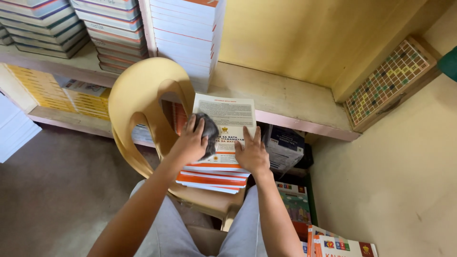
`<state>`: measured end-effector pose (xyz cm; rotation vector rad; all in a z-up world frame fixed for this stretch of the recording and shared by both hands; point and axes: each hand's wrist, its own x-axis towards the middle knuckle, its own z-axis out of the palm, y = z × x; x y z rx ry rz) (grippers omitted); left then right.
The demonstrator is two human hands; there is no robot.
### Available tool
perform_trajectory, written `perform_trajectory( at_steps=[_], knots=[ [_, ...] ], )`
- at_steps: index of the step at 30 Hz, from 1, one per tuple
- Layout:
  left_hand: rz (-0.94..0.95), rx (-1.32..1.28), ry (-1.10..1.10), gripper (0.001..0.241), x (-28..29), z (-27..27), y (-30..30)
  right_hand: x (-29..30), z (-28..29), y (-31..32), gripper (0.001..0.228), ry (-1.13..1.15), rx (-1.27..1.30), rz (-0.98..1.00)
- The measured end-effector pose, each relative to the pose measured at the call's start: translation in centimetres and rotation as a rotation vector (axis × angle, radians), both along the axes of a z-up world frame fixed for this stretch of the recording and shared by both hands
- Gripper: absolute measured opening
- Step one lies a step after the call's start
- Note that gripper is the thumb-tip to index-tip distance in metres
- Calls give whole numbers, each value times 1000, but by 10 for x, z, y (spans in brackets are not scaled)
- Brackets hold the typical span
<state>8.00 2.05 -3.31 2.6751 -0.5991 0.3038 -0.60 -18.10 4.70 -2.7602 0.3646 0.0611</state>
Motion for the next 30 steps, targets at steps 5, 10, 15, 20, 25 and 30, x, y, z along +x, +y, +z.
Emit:
perform_trajectory(
  at_steps=[5,10,15,20,25,30],
  knots=[
    [-22,-70,-186,63,-69,2,12,6,-7,-4,66,-13,3,-8],
    [12,-152,-229,57,-97,-8,17,6,-12,-6,66,-35,8,17],
    [57,-20,-304,54,-112,11,1,4,-8,-7,66,-60,47,18],
    [-12,71,-372,74,-101,6,-37,1,-4,-16,77,-179,446,-9],
    [-236,93,-362,83,-106,26,-74,0,-7,-16,76,-281,632,-1],
    [-267,193,-218,91,-115,39,-94,-5,0,-16,79,-385,804,-38]
  ],
)
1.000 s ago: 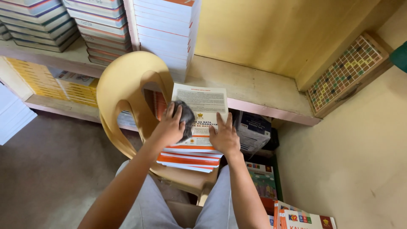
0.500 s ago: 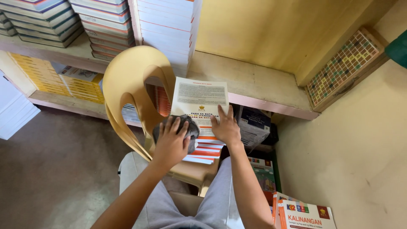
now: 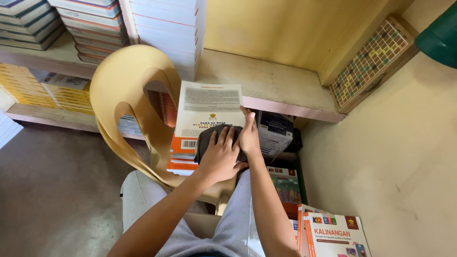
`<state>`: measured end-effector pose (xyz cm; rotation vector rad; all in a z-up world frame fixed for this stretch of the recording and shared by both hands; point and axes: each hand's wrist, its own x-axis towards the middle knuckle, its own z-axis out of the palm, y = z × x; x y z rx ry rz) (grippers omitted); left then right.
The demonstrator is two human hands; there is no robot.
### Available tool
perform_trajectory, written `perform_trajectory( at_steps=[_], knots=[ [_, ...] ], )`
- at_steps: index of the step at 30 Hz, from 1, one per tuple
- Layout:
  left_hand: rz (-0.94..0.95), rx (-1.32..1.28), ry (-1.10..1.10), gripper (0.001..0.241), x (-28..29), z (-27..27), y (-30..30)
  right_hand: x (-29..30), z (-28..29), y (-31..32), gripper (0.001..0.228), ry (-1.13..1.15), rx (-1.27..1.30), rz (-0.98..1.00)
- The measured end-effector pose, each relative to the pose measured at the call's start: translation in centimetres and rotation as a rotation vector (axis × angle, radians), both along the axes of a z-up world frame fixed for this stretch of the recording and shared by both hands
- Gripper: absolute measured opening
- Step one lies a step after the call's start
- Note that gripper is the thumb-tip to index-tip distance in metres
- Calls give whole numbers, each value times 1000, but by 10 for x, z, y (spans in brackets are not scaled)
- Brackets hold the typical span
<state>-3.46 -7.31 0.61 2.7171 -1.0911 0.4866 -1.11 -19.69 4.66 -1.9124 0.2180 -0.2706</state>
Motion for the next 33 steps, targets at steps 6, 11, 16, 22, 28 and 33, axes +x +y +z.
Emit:
perform_trajectory(
  at_steps=[6,11,16,22,28,33],
  knots=[
    [-84,-199,-103,55,2,-5,39,-5,0,5,68,-45,-326,97],
    [32,-258,-276,56,17,-27,75,4,-21,7,46,-111,-695,79],
    [136,-251,-302,55,11,-31,95,7,-24,5,46,-24,-814,139],
    [184,-194,-139,56,42,-25,90,16,-28,-1,79,177,-617,-14],
    [251,-23,225,61,121,-11,81,23,-32,-9,90,199,-499,22],
    [307,-24,308,62,192,-12,68,27,-31,-19,105,247,-396,64]
  ],
)
